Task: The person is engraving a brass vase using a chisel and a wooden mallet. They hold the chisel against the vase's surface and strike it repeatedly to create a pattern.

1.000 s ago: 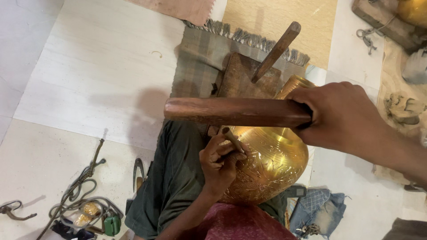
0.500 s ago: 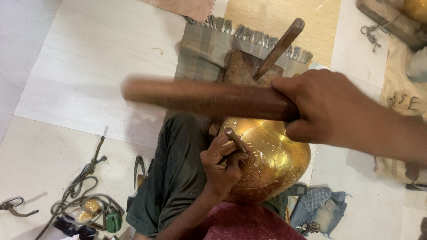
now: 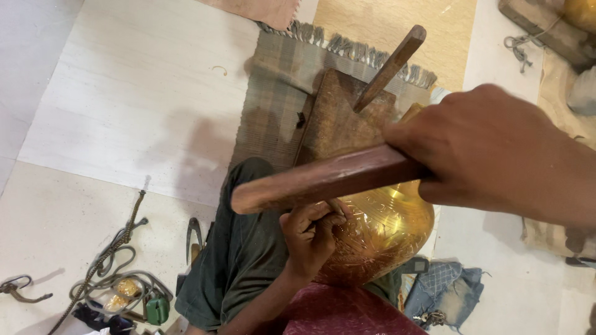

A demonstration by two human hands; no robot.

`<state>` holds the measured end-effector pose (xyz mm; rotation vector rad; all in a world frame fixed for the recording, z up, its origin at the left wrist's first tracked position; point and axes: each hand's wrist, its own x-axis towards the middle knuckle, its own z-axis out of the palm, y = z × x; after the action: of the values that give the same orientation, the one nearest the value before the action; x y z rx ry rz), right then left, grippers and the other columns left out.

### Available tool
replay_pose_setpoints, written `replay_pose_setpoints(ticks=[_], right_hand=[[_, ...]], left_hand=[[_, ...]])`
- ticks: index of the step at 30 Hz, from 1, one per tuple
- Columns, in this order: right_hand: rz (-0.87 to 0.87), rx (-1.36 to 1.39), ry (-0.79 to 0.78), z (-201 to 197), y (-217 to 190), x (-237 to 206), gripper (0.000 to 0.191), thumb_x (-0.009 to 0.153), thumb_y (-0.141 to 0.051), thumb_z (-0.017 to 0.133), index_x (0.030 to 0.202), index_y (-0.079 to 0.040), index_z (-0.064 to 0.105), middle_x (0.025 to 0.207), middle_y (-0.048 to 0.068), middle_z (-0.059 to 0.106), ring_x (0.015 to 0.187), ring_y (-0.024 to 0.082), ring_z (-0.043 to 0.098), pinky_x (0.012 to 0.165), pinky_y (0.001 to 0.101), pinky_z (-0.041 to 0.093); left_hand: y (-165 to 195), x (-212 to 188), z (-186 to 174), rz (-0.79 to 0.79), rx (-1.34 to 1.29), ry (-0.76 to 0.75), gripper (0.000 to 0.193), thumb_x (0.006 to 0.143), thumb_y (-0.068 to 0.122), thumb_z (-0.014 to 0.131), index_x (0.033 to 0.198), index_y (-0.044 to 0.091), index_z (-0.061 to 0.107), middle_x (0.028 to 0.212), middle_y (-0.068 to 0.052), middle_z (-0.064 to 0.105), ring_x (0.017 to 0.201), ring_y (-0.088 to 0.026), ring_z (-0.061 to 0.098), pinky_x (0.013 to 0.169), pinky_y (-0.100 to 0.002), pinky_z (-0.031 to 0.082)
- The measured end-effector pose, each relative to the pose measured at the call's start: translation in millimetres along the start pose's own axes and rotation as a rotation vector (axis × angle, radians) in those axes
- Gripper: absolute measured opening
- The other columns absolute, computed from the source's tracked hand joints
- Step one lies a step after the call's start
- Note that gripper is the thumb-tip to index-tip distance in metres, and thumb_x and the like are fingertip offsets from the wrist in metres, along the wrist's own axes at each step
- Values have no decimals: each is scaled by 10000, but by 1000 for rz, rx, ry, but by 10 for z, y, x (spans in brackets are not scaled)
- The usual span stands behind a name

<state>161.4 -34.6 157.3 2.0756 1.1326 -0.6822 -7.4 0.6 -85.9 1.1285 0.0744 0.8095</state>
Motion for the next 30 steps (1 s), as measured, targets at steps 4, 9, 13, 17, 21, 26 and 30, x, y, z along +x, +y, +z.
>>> replay_pose_setpoints(ticks=[4,9,13,17,21,26,30], right_hand=[[-2,145,78,-66,-40,21,167,848,-227,704,976,-174,613,717,-9,577,575,111,577,527,273,520],[2,37,74,-164,-139,29,144,908,-240,655,1036,-229,588,707,-58,594,542,97,578,497,252,500],[49,-17,-110,-144,-152,51,138,898,-291,682,980,-227,592,782,-40,569,605,97,573,516,243,498],[-16,93,58,-37,-125,141,197,834,-233,703,993,-215,587,756,-27,597,631,117,571,525,285,509],[68,-47,-160,27,-69,177,139,924,-284,636,1024,-262,542,790,-61,594,638,104,588,579,278,532],[-46,3,15,-28,-91,142,208,840,-292,700,987,-227,568,756,-36,607,650,131,576,587,305,525],[64,100,-128,-96,-158,142,138,887,-263,681,984,-218,594,759,-38,616,632,116,594,596,277,532]], left_hand=[[37,-11,-2,-128,102,6,391,915,-207,565,1269,-43,575,956,-125,759,891,-191,777,753,-272,669],[69,1,20,-52,176,39,378,904,-204,611,1249,-50,599,986,-148,752,882,-196,777,734,-271,670],[75,-2,22,-93,113,36,352,933,-203,541,1241,-37,581,945,-123,764,873,-178,788,748,-265,677],[40,-16,11,-35,77,25,357,961,-205,530,1256,-5,549,972,-136,755,896,-179,780,761,-264,671],[0,-60,17,-64,139,34,398,952,-223,550,1237,45,625,931,-150,763,837,-200,773,735,-292,675],[0,-87,12,-27,68,31,504,935,-199,550,1384,28,519,972,-136,751,910,-202,780,795,-303,683],[32,-56,28,-40,55,56,453,943,-208,508,1337,11,551,979,-151,755,907,-215,782,778,-314,689]])
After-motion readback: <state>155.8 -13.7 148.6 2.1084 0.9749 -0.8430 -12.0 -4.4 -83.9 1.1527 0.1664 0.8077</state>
